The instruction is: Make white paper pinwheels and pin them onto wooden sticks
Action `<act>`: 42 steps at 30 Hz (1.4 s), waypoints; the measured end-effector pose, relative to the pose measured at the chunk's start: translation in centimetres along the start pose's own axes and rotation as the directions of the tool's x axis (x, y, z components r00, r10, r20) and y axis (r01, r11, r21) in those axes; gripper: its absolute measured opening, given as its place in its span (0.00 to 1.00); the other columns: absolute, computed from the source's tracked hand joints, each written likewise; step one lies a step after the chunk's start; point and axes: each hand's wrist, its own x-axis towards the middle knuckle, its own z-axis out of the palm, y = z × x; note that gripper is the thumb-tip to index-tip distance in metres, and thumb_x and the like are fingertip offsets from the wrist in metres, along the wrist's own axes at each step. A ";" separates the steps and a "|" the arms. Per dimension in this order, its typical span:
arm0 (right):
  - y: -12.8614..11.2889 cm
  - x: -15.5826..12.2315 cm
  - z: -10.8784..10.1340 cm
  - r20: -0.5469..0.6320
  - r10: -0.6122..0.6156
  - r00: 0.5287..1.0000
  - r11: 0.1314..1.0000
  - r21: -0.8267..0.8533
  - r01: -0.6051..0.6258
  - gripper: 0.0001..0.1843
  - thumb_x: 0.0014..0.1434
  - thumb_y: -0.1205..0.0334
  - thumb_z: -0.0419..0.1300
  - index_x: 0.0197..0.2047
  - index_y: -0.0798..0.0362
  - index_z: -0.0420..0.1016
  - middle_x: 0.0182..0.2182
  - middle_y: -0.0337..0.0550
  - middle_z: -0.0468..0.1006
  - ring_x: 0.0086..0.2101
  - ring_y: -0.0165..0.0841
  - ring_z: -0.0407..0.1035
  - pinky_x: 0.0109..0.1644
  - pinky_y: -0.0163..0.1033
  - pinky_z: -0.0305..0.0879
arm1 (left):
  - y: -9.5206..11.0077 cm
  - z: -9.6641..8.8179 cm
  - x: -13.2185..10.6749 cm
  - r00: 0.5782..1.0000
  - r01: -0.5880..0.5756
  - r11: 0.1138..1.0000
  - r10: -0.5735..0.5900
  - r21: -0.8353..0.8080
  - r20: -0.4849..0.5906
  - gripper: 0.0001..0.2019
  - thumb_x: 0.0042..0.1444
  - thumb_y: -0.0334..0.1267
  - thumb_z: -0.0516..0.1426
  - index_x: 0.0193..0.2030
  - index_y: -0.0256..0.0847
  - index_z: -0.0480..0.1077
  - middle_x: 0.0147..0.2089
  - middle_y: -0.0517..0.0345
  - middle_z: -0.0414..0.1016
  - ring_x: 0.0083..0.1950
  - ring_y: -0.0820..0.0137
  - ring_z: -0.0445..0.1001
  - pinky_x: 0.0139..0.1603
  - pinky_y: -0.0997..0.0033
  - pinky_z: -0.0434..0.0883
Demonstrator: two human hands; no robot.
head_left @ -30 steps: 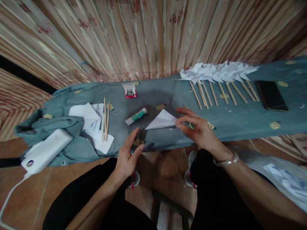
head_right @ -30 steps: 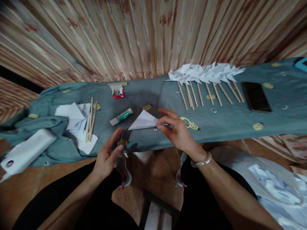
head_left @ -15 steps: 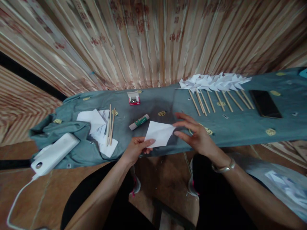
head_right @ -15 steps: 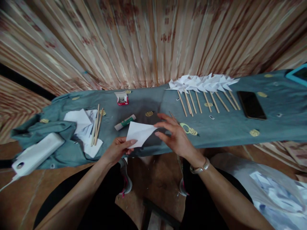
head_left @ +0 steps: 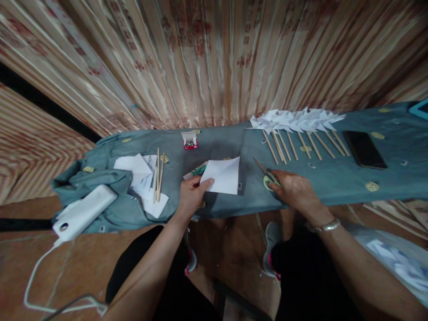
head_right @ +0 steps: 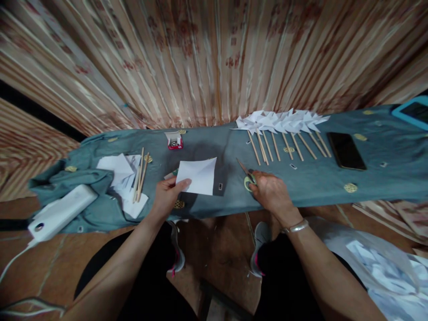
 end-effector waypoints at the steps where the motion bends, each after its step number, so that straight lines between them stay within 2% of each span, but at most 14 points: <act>1: -0.1 0.2 -0.2 0.012 0.033 0.999 0.999 0.015 -0.033 0.14 0.57 0.60 0.56 0.44 0.55 0.76 0.32 0.54 0.82 0.33 0.46 0.77 0.37 0.47 0.69 | -0.1 0.1 0.3 1.000 -0.021 1.000 0.021 0.009 -0.007 0.09 0.38 0.43 0.67 0.25 0.40 0.79 0.23 0.61 0.75 0.25 0.71 0.69 0.29 0.71 0.67; 3: -0.2 0.7 -0.6 0.041 0.134 0.990 0.977 0.162 -0.139 0.12 0.55 0.60 0.58 0.41 0.53 0.77 0.30 0.51 0.82 0.32 0.44 0.77 0.36 0.46 0.69 | -0.1 0.4 0.8 0.998 -0.057 0.998 0.057 0.019 -0.018 0.09 0.39 0.43 0.67 0.24 0.39 0.78 0.23 0.61 0.74 0.25 0.71 0.68 0.28 0.72 0.66; 5: -0.4 1.2 -1.2 0.120 0.237 0.964 0.838 0.477 -0.265 0.12 0.51 0.58 0.62 0.39 0.52 0.77 0.30 0.48 0.82 0.31 0.42 0.77 0.31 0.42 0.69 | 0.2 0.6 1.2 0.996 -0.083 0.996 0.084 0.024 -0.031 0.10 0.39 0.44 0.67 0.25 0.38 0.78 0.23 0.61 0.74 0.27 0.71 0.68 0.29 0.72 0.66; 7: -0.8 1.4 -1.8 0.264 0.261 0.928 0.519 0.773 -0.366 0.17 0.47 0.54 0.67 0.40 0.52 0.77 0.31 0.46 0.82 0.31 0.39 0.77 0.27 0.37 0.68 | 0.6 0.7 1.5 0.993 -0.107 0.994 0.108 0.024 -0.047 0.11 0.41 0.44 0.66 0.26 0.37 0.78 0.25 0.61 0.75 0.28 0.72 0.68 0.32 0.72 0.66; 9: -1.4 1.3 -2.2 0.394 0.211 0.895 0.165 0.888 -0.430 0.22 0.43 0.53 0.70 0.41 0.52 0.77 0.32 0.45 0.82 0.32 0.37 0.77 0.27 0.36 0.69 | 1.1 0.7 1.9 0.987 -0.141 0.990 0.142 0.026 -0.069 0.12 0.43 0.45 0.66 0.26 0.37 0.78 0.26 0.61 0.75 0.29 0.72 0.69 0.34 0.72 0.67; 10: -1.7 1.1 -2.2 0.435 0.182 0.882 0.032 0.894 -0.447 0.22 0.41 0.54 0.72 0.41 0.51 0.77 0.32 0.44 0.82 0.33 0.35 0.77 0.31 0.36 0.72 | 1.2 0.6 2.2 0.983 -0.161 0.987 0.163 0.028 -0.084 0.11 0.43 0.45 0.65 0.25 0.37 0.78 0.25 0.61 0.75 0.29 0.72 0.69 0.35 0.72 0.67; 11: -2.1 0.9 -2.1 0.459 0.153 0.875 -0.064 0.888 -0.455 0.22 0.41 0.55 0.73 0.40 0.50 0.78 0.33 0.42 0.82 0.33 0.34 0.77 0.35 0.36 0.73 | 1.4 0.6 2.4 0.979 -0.175 0.984 0.177 0.030 -0.101 0.11 0.43 0.44 0.65 0.25 0.37 0.77 0.25 0.61 0.74 0.29 0.72 0.69 0.35 0.72 0.67; 13: -2.9 0.3 -1.7 0.495 0.089 0.864 -0.146 0.865 -0.480 0.20 0.41 0.54 0.73 0.39 0.49 0.79 0.32 0.42 0.82 0.32 0.32 0.76 0.38 0.37 0.74 | 1.6 0.5 2.7 0.974 -0.181 0.983 0.181 0.017 -0.135 0.11 0.43 0.44 0.65 0.25 0.37 0.77 0.25 0.61 0.75 0.29 0.72 0.69 0.35 0.71 0.67; 17: -4.1 -0.9 -0.9 0.515 -0.028 0.857 -0.096 0.852 -0.515 0.24 0.48 0.48 0.69 0.46 0.50 0.79 0.32 0.42 0.81 0.28 0.28 0.72 0.30 0.31 0.68 | 1.8 0.5 3.1 0.979 -0.125 0.989 0.110 -0.082 -0.171 0.11 0.41 0.43 0.66 0.28 0.37 0.78 0.26 0.59 0.76 0.29 0.71 0.71 0.36 0.69 0.68; 20: -4.6 -1.5 -0.8 0.451 -0.125 0.884 0.001 0.891 -0.454 0.28 0.50 0.44 0.67 0.50 0.50 0.78 0.35 0.44 0.80 0.30 0.29 0.71 0.33 0.32 0.68 | 1.7 0.9 3.2 0.985 -0.099 0.984 0.076 -0.148 -0.155 0.12 0.39 0.43 0.67 0.28 0.37 0.78 0.27 0.58 0.77 0.29 0.70 0.72 0.36 0.69 0.69; 24: -4.8 -1.7 -0.8 0.424 -0.206 0.882 0.074 0.905 -0.418 0.30 0.49 0.42 0.67 0.52 0.49 0.77 0.35 0.44 0.80 0.32 0.31 0.70 0.35 0.35 0.68 | 1.3 2.0 3.4 0.996 -0.048 0.979 0.032 -0.197 -0.082 0.12 0.38 0.43 0.68 0.29 0.38 0.79 0.28 0.58 0.79 0.29 0.70 0.73 0.34 0.70 0.69; 31: -4.4 -1.4 -0.3 0.438 -0.226 0.870 0.049 0.897 -0.439 0.29 0.49 0.42 0.67 0.51 0.47 0.78 0.32 0.41 0.78 0.30 0.28 0.68 0.33 0.34 0.65 | 0.5 3.7 3.9 0.999 -0.031 0.989 0.027 -0.145 -0.029 0.12 0.37 0.43 0.68 0.26 0.37 0.78 0.24 0.61 0.76 0.27 0.72 0.69 0.29 0.73 0.65; 35: -4.2 -1.3 -0.3 0.451 -0.220 0.865 0.051 0.891 -0.452 0.31 0.48 0.40 0.66 0.52 0.48 0.77 0.32 0.42 0.78 0.30 0.29 0.67 0.33 0.35 0.64 | 0.1 3.9 4.2 0.999 -0.038 0.991 0.035 -0.128 -0.022 0.11 0.38 0.42 0.68 0.24 0.36 0.77 0.22 0.63 0.72 0.26 0.73 0.68 0.29 0.74 0.64; 42: -4.1 -1.4 -0.3 0.449 -0.233 0.863 0.043 0.891 -0.452 0.32 0.49 0.39 0.66 0.52 0.51 0.77 0.33 0.43 0.77 0.30 0.29 0.67 0.30 0.34 0.62 | 0.2 3.7 4.1 0.998 -0.056 0.987 0.053 -0.152 -0.029 0.10 0.38 0.41 0.68 0.26 0.38 0.78 0.26 0.61 0.76 0.27 0.73 0.69 0.30 0.73 0.66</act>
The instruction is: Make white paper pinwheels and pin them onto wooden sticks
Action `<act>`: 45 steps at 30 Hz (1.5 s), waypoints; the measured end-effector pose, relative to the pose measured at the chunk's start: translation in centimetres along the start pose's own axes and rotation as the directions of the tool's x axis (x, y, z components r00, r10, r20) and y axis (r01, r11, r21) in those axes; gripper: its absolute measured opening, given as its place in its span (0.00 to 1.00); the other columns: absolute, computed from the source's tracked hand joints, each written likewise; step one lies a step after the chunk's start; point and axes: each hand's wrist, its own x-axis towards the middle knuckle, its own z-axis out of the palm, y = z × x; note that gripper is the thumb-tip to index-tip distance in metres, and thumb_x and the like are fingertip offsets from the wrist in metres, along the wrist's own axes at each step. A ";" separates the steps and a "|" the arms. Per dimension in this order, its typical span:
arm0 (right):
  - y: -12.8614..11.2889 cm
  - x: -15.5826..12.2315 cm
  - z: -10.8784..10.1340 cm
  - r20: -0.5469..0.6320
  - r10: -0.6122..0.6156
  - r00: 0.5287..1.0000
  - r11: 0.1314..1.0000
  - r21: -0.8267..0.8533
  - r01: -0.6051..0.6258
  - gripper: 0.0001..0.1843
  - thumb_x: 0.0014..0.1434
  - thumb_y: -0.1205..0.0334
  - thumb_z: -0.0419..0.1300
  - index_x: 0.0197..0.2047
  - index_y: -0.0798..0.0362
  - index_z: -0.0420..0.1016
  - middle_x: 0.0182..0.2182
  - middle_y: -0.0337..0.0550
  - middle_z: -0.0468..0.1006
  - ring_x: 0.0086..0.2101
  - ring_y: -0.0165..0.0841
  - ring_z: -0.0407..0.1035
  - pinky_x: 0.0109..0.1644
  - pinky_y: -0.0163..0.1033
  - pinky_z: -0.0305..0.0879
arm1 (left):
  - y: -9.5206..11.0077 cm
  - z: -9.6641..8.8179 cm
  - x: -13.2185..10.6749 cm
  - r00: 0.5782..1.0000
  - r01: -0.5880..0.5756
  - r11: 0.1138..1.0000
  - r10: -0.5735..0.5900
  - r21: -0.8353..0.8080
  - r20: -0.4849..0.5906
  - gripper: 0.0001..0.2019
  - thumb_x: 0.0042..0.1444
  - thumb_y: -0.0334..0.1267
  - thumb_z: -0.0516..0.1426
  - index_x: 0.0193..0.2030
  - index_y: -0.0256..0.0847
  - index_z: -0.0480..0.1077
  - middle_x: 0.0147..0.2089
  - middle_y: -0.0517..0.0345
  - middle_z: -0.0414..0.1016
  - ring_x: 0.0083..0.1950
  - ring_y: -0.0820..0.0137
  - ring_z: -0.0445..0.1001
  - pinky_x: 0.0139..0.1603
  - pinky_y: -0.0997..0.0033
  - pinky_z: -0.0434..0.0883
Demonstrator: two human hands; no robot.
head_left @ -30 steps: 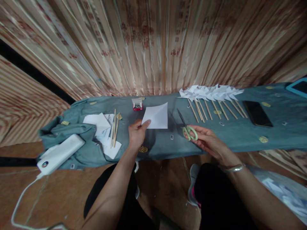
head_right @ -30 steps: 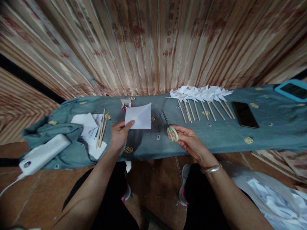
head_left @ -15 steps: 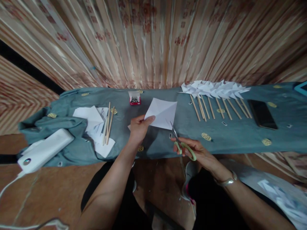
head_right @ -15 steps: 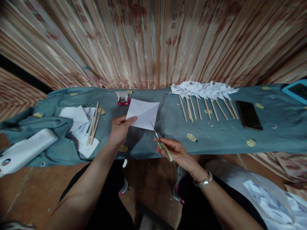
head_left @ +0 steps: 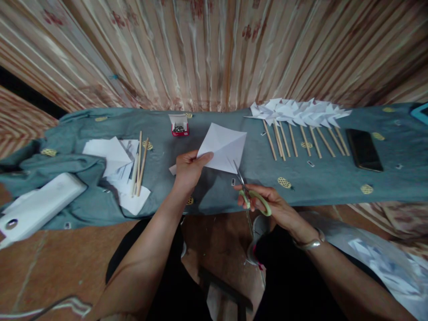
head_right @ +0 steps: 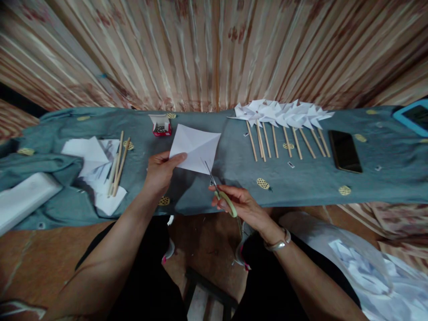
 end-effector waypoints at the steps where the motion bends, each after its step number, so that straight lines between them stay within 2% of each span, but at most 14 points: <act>1: 0.0 0.0 0.0 0.003 -0.004 1.000 1.000 -0.002 0.004 0.33 0.49 0.39 0.66 0.52 0.52 0.77 0.33 0.44 0.77 0.30 0.29 0.66 0.30 0.34 0.62 | 0.0 0.0 0.0 1.000 0.003 1.000 -0.003 -0.001 0.001 0.09 0.38 0.41 0.68 0.26 0.39 0.78 0.25 0.62 0.76 0.27 0.73 0.69 0.30 0.73 0.66; 21: 0.1 0.1 0.0 -0.006 0.004 1.000 1.000 -0.015 -0.004 0.32 0.50 0.40 0.65 0.52 0.51 0.77 0.32 0.43 0.77 0.29 0.28 0.65 0.30 0.34 0.63 | 0.1 0.1 -0.2 0.999 0.037 0.999 -0.037 -0.007 0.027 0.08 0.37 0.41 0.68 0.25 0.40 0.78 0.24 0.62 0.76 0.26 0.74 0.69 0.29 0.74 0.64; 28: -0.2 0.1 0.1 -0.012 0.025 1.000 1.000 -0.015 -0.025 0.34 0.48 0.39 0.66 0.51 0.54 0.77 0.34 0.46 0.77 0.30 0.30 0.67 0.30 0.35 0.63 | 0.3 -0.2 -0.2 1.000 0.026 0.999 -0.025 -0.023 0.019 0.09 0.38 0.40 0.68 0.27 0.40 0.79 0.27 0.60 0.78 0.28 0.73 0.71 0.31 0.72 0.67; 35: 0.3 0.2 -0.1 0.004 0.015 1.000 1.000 0.019 -0.015 0.30 0.48 0.41 0.67 0.50 0.51 0.78 0.32 0.43 0.78 0.30 0.28 0.67 0.30 0.33 0.63 | 0.0 -0.2 -0.3 0.999 0.035 0.999 -0.035 -0.004 0.034 0.08 0.38 0.40 0.68 0.25 0.40 0.79 0.27 0.60 0.77 0.27 0.73 0.70 0.30 0.73 0.66; 45: -0.1 0.2 0.1 0.009 0.006 1.000 1.000 0.015 -0.006 0.27 0.50 0.45 0.67 0.50 0.49 0.78 0.32 0.40 0.77 0.30 0.26 0.67 0.34 0.33 0.67 | 0.1 -0.2 -0.3 0.998 0.033 0.999 -0.034 0.018 0.045 0.10 0.37 0.43 0.68 0.24 0.40 0.77 0.24 0.62 0.75 0.26 0.73 0.68 0.28 0.73 0.64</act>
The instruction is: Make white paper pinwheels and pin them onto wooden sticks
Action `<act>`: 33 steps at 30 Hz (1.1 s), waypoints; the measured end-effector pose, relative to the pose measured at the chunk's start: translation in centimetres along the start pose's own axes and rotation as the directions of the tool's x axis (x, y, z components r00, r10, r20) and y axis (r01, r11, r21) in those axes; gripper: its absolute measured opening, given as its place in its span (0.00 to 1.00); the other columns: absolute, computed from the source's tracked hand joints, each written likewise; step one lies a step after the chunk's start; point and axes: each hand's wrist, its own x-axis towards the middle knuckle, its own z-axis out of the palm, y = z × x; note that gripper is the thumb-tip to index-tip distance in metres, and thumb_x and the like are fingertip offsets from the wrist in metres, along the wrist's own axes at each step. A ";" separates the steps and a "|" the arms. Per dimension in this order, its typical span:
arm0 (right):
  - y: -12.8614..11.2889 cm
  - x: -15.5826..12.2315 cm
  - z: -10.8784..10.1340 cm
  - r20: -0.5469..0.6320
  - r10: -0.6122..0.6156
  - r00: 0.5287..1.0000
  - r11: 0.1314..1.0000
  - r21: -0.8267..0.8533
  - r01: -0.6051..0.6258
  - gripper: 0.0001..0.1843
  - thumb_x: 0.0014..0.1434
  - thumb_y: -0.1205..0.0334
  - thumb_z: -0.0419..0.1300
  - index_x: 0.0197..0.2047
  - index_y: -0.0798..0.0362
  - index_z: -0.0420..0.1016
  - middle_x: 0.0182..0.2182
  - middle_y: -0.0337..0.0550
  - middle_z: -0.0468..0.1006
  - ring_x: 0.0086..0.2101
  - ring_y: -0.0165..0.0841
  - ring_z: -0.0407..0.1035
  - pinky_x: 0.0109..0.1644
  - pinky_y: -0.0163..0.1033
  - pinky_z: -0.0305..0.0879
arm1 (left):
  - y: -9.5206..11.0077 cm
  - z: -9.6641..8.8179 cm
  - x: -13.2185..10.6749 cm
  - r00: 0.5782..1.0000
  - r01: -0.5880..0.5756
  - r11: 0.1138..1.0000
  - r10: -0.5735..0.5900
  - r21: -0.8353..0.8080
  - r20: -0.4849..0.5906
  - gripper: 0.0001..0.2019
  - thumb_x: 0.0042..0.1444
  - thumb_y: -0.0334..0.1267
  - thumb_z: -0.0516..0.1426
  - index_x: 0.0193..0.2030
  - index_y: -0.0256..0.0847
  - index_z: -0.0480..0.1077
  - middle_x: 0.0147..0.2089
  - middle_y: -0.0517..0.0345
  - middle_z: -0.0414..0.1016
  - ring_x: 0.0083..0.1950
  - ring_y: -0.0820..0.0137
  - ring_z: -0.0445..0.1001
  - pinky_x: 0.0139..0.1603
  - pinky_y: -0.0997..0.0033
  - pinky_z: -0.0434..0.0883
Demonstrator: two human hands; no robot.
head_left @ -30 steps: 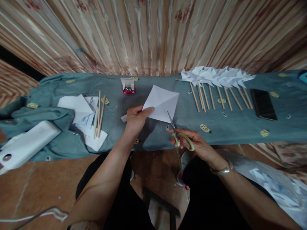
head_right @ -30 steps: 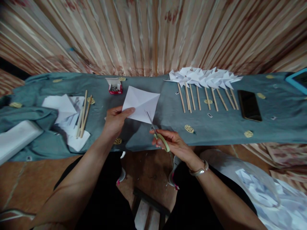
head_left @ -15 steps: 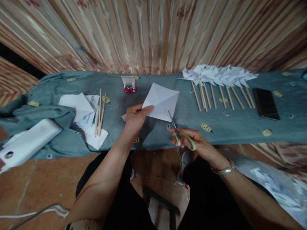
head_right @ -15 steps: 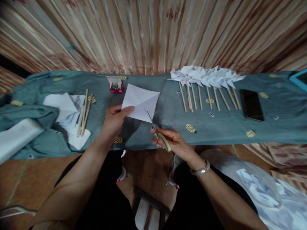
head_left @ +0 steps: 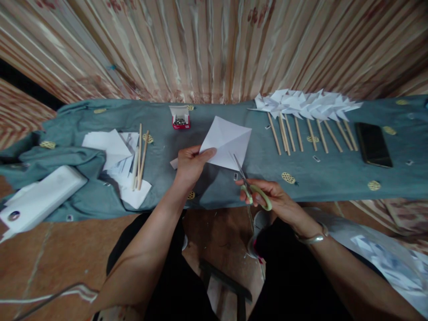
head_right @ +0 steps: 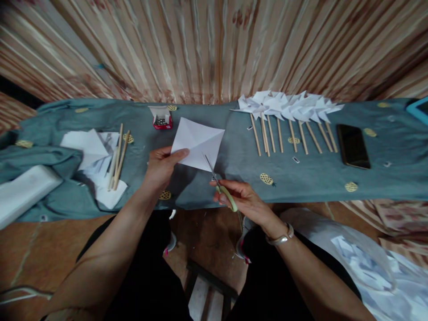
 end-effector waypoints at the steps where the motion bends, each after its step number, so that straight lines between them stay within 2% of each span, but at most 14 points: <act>1: 0.0 0.0 0.0 0.001 -0.003 1.000 1.000 -0.001 0.003 0.26 0.50 0.44 0.67 0.50 0.49 0.78 0.32 0.40 0.77 0.30 0.26 0.67 0.34 0.33 0.67 | 0.0 0.0 0.0 1.000 0.003 1.000 -0.003 0.005 0.002 0.10 0.37 0.43 0.68 0.24 0.40 0.77 0.24 0.62 0.75 0.26 0.73 0.68 0.28 0.73 0.64; 11: 0.2 0.2 -0.1 0.002 -0.022 1.000 0.998 -0.055 0.022 0.26 0.52 0.46 0.67 0.50 0.50 0.78 0.29 0.40 0.75 0.28 0.27 0.66 0.30 0.34 0.65 | -0.1 -0.2 0.0 1.000 0.025 1.000 -0.025 0.017 0.008 0.08 0.40 0.41 0.67 0.24 0.40 0.77 0.23 0.62 0.73 0.26 0.74 0.68 0.27 0.73 0.64; 21: 0.9 0.3 -0.3 -0.038 0.057 0.998 0.998 -0.010 -0.057 0.24 0.50 0.51 0.69 0.49 0.50 0.79 0.28 0.38 0.76 0.28 0.25 0.67 0.32 0.33 0.66 | -0.2 -0.3 0.0 1.000 0.008 1.000 -0.008 0.030 -0.004 0.09 0.39 0.41 0.67 0.22 0.39 0.75 0.21 0.64 0.71 0.24 0.74 0.67 0.27 0.74 0.64; 33: 1.2 0.5 -0.1 -0.075 0.045 0.996 0.999 0.026 -0.043 0.22 0.47 0.54 0.71 0.46 0.51 0.80 0.24 0.36 0.75 0.25 0.25 0.67 0.29 0.33 0.66 | -0.1 -0.3 -0.1 1.000 0.016 0.999 -0.016 0.028 -0.010 0.09 0.39 0.42 0.67 0.22 0.39 0.76 0.22 0.63 0.71 0.25 0.74 0.67 0.27 0.74 0.63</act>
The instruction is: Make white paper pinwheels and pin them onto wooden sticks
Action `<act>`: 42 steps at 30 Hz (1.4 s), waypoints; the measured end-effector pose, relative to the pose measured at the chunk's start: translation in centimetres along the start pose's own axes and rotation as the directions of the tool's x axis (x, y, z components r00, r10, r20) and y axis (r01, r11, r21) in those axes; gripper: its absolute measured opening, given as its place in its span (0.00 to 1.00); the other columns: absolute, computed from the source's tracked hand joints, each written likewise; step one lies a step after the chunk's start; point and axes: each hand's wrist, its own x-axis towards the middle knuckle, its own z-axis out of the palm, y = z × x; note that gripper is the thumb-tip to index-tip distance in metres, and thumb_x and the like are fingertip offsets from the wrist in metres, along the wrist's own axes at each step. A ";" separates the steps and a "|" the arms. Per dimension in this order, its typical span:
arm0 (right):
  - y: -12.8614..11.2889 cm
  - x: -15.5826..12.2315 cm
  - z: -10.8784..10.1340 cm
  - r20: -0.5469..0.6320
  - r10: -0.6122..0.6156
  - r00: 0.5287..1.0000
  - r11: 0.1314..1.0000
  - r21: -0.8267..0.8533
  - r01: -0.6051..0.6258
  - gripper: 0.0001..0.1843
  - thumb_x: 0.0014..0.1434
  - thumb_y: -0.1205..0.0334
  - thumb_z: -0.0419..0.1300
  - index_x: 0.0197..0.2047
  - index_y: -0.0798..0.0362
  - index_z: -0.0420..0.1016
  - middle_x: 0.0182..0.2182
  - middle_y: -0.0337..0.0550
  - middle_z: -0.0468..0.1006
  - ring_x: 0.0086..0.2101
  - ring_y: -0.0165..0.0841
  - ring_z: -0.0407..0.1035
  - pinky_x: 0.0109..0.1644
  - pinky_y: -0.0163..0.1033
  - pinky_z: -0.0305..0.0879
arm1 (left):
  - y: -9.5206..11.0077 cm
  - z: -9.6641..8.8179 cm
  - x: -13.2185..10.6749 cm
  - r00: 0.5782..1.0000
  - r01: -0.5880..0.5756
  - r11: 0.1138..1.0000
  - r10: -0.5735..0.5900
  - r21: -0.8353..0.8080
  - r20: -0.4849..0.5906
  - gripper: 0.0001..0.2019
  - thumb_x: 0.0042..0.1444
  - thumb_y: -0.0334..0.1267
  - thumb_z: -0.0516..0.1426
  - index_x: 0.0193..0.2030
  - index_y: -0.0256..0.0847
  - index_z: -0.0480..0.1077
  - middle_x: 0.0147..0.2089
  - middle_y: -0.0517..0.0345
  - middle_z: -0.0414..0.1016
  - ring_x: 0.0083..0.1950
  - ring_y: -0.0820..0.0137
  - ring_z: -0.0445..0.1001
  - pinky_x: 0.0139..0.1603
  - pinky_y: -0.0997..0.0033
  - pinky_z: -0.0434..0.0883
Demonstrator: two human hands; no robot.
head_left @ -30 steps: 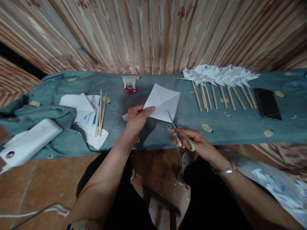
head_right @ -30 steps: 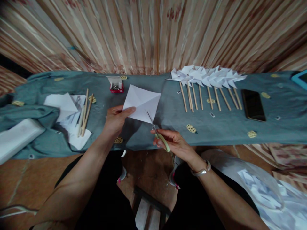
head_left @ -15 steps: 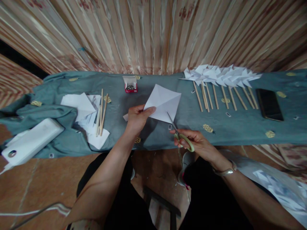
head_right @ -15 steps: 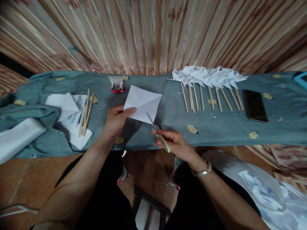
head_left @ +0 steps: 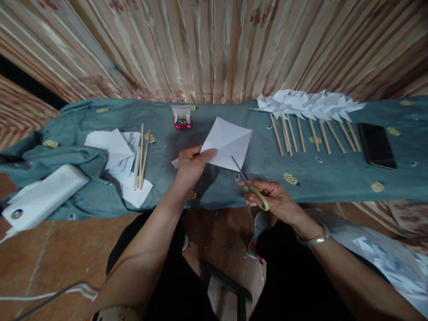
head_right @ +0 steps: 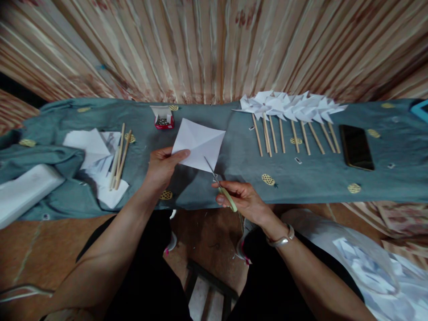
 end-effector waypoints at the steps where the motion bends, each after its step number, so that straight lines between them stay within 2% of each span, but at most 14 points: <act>1: -0.1 0.0 0.0 0.002 0.002 1.000 1.000 -0.005 -0.002 0.21 0.48 0.54 0.71 0.46 0.50 0.80 0.24 0.36 0.75 0.25 0.25 0.67 0.29 0.33 0.67 | 0.0 0.0 0.0 1.000 0.003 1.000 -0.003 0.006 -0.001 0.09 0.39 0.42 0.67 0.22 0.39 0.75 0.22 0.63 0.71 0.25 0.74 0.67 0.27 0.74 0.63; 8: -0.6 -0.1 0.1 0.008 0.016 1.000 1.000 0.006 -0.016 0.22 0.48 0.52 0.71 0.46 0.50 0.80 0.26 0.38 0.77 0.25 0.24 0.67 0.31 0.32 0.69 | -0.4 0.4 -0.3 0.999 0.012 0.999 -0.014 0.036 0.043 0.07 0.40 0.40 0.67 0.22 0.40 0.76 0.21 0.63 0.70 0.25 0.74 0.66 0.27 0.74 0.63; 18: -0.1 0.1 0.2 -0.014 -0.015 1.000 1.000 0.015 0.015 0.21 0.46 0.54 0.72 0.44 0.49 0.81 0.24 0.36 0.76 0.25 0.25 0.69 0.29 0.32 0.69 | -0.2 0.6 -0.4 0.999 0.035 0.999 -0.035 0.007 0.038 0.05 0.39 0.38 0.67 0.24 0.40 0.78 0.23 0.62 0.73 0.24 0.74 0.67 0.27 0.74 0.62; 23: -0.3 0.1 0.3 -0.003 -0.024 1.000 1.000 -0.009 0.024 0.19 0.49 0.54 0.71 0.45 0.48 0.81 0.24 0.37 0.77 0.24 0.24 0.68 0.29 0.32 0.70 | -0.4 0.6 -0.4 0.998 0.034 0.998 -0.036 0.043 0.047 0.06 0.40 0.38 0.67 0.21 0.40 0.76 0.21 0.63 0.71 0.23 0.75 0.65 0.25 0.74 0.61; 27: -0.3 0.1 0.4 -0.026 -0.014 1.000 1.000 0.025 0.014 0.20 0.47 0.55 0.72 0.44 0.49 0.81 0.23 0.36 0.77 0.23 0.24 0.68 0.28 0.32 0.69 | -0.3 0.7 -0.5 0.998 0.034 0.998 -0.037 0.057 0.055 0.07 0.40 0.40 0.67 0.20 0.41 0.76 0.20 0.62 0.72 0.23 0.74 0.64 0.23 0.75 0.60; 42: -0.2 0.2 0.6 -0.047 -0.019 0.999 0.999 0.040 0.021 0.19 0.46 0.54 0.72 0.42 0.50 0.82 0.22 0.35 0.75 0.21 0.23 0.66 0.27 0.32 0.69 | 0.0 0.8 -0.7 0.996 0.062 0.995 -0.066 0.072 0.056 0.06 0.41 0.38 0.66 0.20 0.41 0.75 0.20 0.63 0.71 0.23 0.74 0.64 0.25 0.74 0.58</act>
